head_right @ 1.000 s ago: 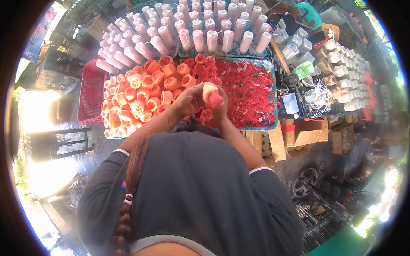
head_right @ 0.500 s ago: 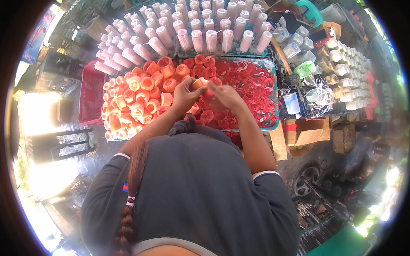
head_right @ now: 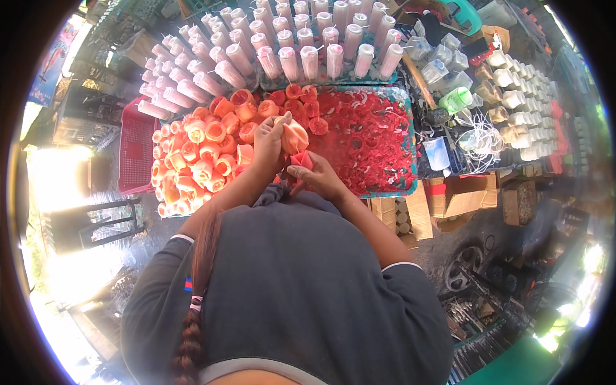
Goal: The person repeatedly picks up red candle bases and inserts white wicks into them by hand. They place the assembled candles into a cardboard box. The work is performed at a table with many pre-made candles and wicks visible.
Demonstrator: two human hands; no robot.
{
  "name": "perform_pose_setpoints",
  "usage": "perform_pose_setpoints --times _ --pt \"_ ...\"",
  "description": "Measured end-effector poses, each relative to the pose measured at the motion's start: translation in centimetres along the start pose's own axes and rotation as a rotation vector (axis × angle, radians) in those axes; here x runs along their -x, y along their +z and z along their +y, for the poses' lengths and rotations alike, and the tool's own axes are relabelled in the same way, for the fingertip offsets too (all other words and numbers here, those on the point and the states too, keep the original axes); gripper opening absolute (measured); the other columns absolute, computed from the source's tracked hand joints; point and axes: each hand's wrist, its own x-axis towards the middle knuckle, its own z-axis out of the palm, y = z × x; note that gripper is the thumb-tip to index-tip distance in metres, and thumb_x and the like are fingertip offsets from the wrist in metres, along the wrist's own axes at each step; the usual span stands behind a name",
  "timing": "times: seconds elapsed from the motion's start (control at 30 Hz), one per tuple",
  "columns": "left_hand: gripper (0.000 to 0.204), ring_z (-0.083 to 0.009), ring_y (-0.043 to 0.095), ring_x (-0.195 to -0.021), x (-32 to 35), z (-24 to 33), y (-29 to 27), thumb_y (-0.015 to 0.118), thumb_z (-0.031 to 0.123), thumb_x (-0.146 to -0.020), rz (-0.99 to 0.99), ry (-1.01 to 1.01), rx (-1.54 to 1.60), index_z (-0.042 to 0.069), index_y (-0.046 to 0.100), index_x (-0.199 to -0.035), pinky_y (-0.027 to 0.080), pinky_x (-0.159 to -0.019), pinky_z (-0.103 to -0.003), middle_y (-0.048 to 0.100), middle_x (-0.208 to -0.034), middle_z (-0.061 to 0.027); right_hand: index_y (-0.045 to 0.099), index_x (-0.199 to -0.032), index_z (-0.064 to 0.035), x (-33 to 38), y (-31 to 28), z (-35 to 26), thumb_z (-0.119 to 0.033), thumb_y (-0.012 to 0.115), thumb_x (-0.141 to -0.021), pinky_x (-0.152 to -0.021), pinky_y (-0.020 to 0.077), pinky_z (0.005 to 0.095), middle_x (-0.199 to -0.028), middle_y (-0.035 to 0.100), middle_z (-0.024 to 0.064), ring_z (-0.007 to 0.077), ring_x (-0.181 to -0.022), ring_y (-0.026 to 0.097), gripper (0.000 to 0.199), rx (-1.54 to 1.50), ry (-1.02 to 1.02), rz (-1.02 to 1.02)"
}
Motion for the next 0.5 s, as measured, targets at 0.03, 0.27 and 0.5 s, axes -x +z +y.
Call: perform_pose_setpoints --times 0.03,0.27,0.5 --pt "0.021 -0.0061 0.053 -0.055 -0.4 -0.2 0.4 0.063 0.019 -0.088 0.05 -0.065 0.057 0.006 0.052 -0.076 0.043 -0.048 -0.021 0.057 -0.069 -0.0013 0.053 -0.105 -0.0029 -0.1 -0.2 -0.2 -0.027 0.057 -0.089 -0.059 0.0556 0.0316 -0.087 0.059 0.0077 0.0175 -0.076 0.061 0.029 -0.071 0.021 0.027" --pt "0.027 -0.0089 0.054 -0.059 -6.2 -1.2 -2.9 0.061 0.028 -0.089 0.31 0.062 0.074 0.006 0.053 -0.076 0.045 -0.052 -0.025 0.059 -0.07 -0.003 0.058 -0.093 -0.005 1.3 -4.5 -0.2 -0.033 0.062 -0.085 -0.057 0.0534 0.0315 -0.078 0.06 0.0064 0.0152 -0.07 0.061 0.03 -0.028 0.119 0.238" --pt "0.037 -0.0295 0.062 -0.07 -5.4 -3.1 0.3 0.07 0.039 -0.076 -0.321 0.354 -1.149 0.004 0.06 -0.085 0.048 -0.064 -0.039 0.062 -0.077 -0.0144 0.058 -0.108 -0.0058 0.7 -17.3 2.1 -0.036 0.069 -0.076 -0.081 0.0483 0.045 -0.102 0.06 0.0178 0.0328 -0.101 0.056 0.046 1.492 0.141 0.833"
